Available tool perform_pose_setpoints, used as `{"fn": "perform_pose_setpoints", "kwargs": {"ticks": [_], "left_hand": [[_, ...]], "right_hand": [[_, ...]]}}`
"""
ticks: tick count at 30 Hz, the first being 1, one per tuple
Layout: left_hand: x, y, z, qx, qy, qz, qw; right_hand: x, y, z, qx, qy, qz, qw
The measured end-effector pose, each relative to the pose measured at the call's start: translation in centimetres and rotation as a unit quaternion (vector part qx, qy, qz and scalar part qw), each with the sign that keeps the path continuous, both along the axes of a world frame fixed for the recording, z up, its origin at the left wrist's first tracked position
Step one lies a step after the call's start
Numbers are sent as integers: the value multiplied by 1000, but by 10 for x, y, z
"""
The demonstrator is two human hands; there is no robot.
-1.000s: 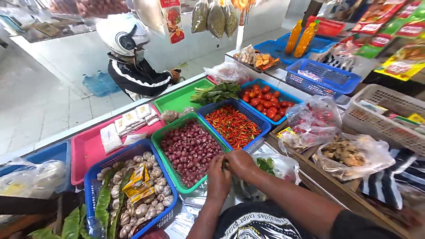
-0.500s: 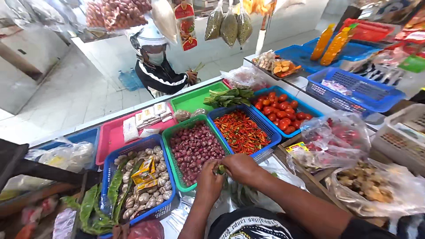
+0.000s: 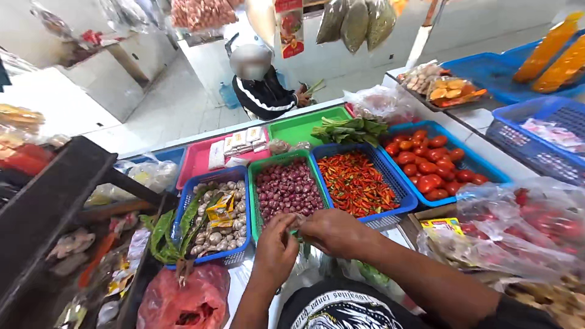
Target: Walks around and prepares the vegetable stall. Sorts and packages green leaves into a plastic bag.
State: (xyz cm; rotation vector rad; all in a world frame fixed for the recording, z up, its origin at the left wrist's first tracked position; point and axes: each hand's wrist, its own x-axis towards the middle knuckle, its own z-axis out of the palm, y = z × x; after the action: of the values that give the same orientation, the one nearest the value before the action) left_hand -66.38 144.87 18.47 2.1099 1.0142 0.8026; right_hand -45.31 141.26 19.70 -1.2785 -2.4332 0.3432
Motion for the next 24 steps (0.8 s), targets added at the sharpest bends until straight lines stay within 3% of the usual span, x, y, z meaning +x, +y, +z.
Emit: {"fn": "perform_pose_setpoints", "kwargs": {"ticks": [3,6,9,11,16,22,24], "left_hand": [[-1,-7,10,-5,-79,-13,997],[1,0,4,61,-141,10,988],[-2,11,-24,55,-81,31,995],[1,14,-47,37,-36,42,998],[3,18,-57,56,36,3,998],[0,33,-61,42,12,-86,995],[-1,34,-62,29,-26,-105,994]], "right_hand": [[-5,4,9,-7,-7,3,1000],[-6,19,1,3,51,-29,998],[-13,21,-6,18,184,-59,981],[-20,20,-13,33,217,-52,974],[-14,25,-21,59,170,-57,982],[1,24,-1,96,173,-92,976],[7,21,10,48,142,-92,984]]}}
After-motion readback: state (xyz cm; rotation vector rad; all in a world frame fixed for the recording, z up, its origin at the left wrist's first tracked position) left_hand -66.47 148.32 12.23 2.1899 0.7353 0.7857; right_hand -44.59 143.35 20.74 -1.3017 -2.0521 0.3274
